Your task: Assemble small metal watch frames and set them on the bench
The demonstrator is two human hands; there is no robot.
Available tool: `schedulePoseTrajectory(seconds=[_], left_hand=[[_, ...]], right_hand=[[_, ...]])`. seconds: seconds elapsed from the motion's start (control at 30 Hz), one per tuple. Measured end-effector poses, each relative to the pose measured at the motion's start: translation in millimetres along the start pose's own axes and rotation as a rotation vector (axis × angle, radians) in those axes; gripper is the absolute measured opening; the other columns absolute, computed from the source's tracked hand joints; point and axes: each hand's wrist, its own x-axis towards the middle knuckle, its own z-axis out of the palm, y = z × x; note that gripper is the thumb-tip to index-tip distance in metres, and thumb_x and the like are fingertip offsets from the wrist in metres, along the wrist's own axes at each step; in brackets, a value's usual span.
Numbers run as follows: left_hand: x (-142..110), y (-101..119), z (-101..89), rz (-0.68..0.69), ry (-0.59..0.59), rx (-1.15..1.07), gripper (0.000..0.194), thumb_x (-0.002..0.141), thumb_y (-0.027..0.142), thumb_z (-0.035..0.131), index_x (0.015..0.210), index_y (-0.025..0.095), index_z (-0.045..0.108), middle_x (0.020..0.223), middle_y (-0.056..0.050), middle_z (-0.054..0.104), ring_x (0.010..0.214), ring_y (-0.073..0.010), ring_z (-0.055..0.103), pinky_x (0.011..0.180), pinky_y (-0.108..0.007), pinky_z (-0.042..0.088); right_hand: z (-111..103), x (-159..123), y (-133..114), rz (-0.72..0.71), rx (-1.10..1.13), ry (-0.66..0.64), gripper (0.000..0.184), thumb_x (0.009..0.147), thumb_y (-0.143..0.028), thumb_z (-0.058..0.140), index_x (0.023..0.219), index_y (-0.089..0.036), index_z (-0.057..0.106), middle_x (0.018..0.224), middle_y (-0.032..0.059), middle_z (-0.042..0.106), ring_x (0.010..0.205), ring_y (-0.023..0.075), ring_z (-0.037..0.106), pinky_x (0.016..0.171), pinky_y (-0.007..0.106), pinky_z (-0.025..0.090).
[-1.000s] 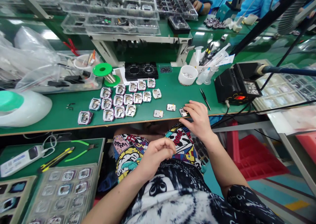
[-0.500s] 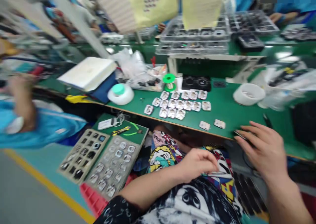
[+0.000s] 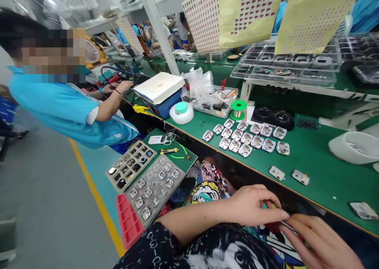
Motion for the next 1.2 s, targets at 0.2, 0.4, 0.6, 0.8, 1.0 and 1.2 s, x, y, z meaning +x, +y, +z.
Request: schedulePoseTrajectory(seconds=[0.2,0.4,0.6,0.8,1.0,1.2], left_hand=[[-12,-16,-23.0,0.01,-0.144,0.017,0.049,0.092,0.066,0.075,0.099,0.019,0.085,0.089,-0.005,0.062,0.08,-0.0164,0.059,0.074,-0.029,0.047],[-23,-30,-30.4,-0.133,-0.126,-0.143,0.055,0.079,0.069,0.087,0.097,0.017,0.086,0.092,-0.006,0.064,0.074,-0.0148,0.06,0.068,-0.028,0.046],[-24,-34,-30.5,-0.283,-0.084,-0.178,0.058,0.068,0.069,0.093,0.091,0.016,0.087,0.085,-0.005,0.07,0.075,-0.0166,0.06,0.065,-0.026,0.045],[-18,-51,-26.8,-0.331,-0.06,-0.138,0.059,0.067,0.07,0.093,0.092,0.016,0.088,0.083,-0.004,0.072,0.077,-0.0171,0.06,0.065,-0.026,0.044],[-15,-76,-19.4,-0.418,-0.067,-0.188,0.057,0.068,0.065,0.092,0.097,0.017,0.088,0.088,-0.005,0.076,0.079,-0.0182,0.063,0.073,-0.029,0.049],[-18,-76,-17.2,-0.528,-0.072,-0.43,0.06,0.056,0.061,0.098,0.095,0.016,0.087,0.087,-0.006,0.076,0.076,-0.0177,0.06,0.084,-0.035,0.052]], right_hand=[[28,-4,1,-0.203,-0.071,-0.131,0.027,0.1,-0.025,0.06,0.112,-0.034,0.082,0.106,0.0014,0.084,0.089,0.0262,0.083,0.073,0.037,0.071],[45,3,-9,-0.147,-0.025,-0.15,0.021,0.103,-0.027,0.06,0.11,-0.029,0.08,0.103,0.0055,0.082,0.088,0.0268,0.082,0.077,0.038,0.071],[52,8,-10,-0.222,-0.081,-0.152,0.019,0.105,-0.026,0.06,0.112,-0.022,0.077,0.104,0.0077,0.082,0.088,0.0241,0.08,0.079,0.037,0.069],[58,2,-10,-0.237,-0.163,-0.151,0.027,0.108,-0.025,0.052,0.11,-0.023,0.079,0.103,0.0079,0.083,0.088,0.0254,0.081,0.079,0.04,0.067],[67,-8,1,-0.216,-0.158,-0.197,0.023,0.107,-0.023,0.054,0.113,-0.024,0.076,0.108,0.0065,0.082,0.093,0.0236,0.08,0.086,0.036,0.065],[71,-9,-3,-0.083,-0.059,-0.209,0.016,0.11,-0.032,0.056,0.113,-0.023,0.069,0.1,0.005,0.08,0.086,0.0212,0.079,0.08,0.032,0.06]])
